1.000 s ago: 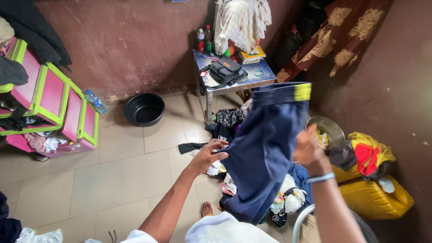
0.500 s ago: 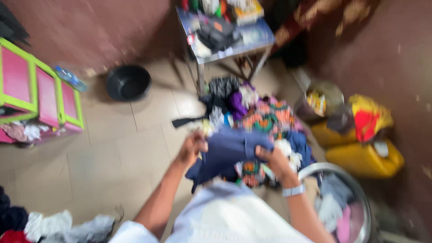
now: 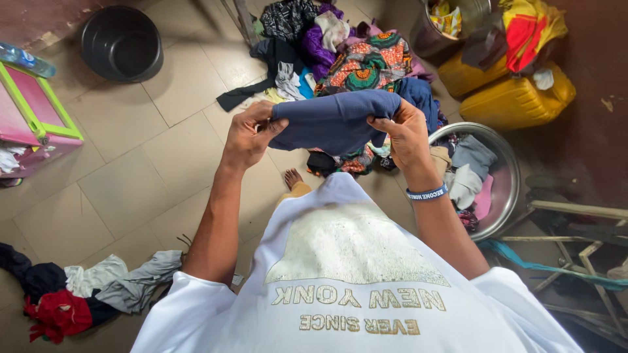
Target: The person folds a white towel and a pair of dark blue shorts by hand from a pile of laundry on the floor.
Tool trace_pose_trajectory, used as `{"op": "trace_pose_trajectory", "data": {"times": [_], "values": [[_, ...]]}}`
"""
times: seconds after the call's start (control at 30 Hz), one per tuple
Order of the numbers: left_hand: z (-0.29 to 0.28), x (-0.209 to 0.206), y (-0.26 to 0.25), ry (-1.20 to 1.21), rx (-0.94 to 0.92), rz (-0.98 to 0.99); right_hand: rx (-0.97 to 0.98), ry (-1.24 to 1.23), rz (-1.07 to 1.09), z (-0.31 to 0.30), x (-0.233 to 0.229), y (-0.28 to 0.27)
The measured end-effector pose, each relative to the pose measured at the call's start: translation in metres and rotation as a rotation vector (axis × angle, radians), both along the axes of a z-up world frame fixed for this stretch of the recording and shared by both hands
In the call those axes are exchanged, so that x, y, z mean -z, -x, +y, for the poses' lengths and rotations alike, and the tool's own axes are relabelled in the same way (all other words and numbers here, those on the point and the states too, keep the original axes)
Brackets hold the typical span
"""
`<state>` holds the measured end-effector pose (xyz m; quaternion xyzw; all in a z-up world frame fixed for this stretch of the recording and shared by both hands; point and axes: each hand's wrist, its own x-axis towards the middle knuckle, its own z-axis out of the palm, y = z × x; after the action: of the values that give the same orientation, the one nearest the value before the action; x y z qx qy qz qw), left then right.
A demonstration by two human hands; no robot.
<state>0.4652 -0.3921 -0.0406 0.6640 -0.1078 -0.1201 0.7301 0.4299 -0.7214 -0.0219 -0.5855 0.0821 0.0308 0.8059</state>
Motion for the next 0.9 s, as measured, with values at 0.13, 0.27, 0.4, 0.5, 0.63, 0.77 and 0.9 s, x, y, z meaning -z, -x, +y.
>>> {"op": "trace_pose_trajectory", "data": {"times": [0.13, 0.27, 0.4, 0.5, 0.63, 0.77, 0.9], "values": [[-0.025, -0.034, 0.034, 0.001, -0.045, -0.389, 0.059, 0.040, -0.037, -0.013, -0.018, 0.038], [-0.050, -0.066, 0.074, 0.078, -0.049, -0.565, 0.123, 0.216, -0.259, -0.015, -0.056, 0.090], [-0.066, -0.073, 0.131, 0.200, 0.010, -0.328, 0.128, 0.279, -0.473, -0.026, -0.073, 0.145], [-0.064, -0.071, 0.178, 0.375, 0.035, -0.148, 0.126, 0.286, -0.510, -0.044, -0.060, 0.195], [-0.055, -0.092, 0.221, 0.633, 0.261, -0.128, 0.188, 0.313, -0.576, -0.055, -0.061, 0.243], [-0.073, -0.109, 0.235, 0.677, 0.509, 0.167, 0.053, 0.585, -0.542, -0.053, -0.096, 0.265], [-0.104, -0.076, 0.231, 0.178, 0.639, 0.388, -0.126, 0.702, -0.438, -0.038, -0.099, 0.240]]}}
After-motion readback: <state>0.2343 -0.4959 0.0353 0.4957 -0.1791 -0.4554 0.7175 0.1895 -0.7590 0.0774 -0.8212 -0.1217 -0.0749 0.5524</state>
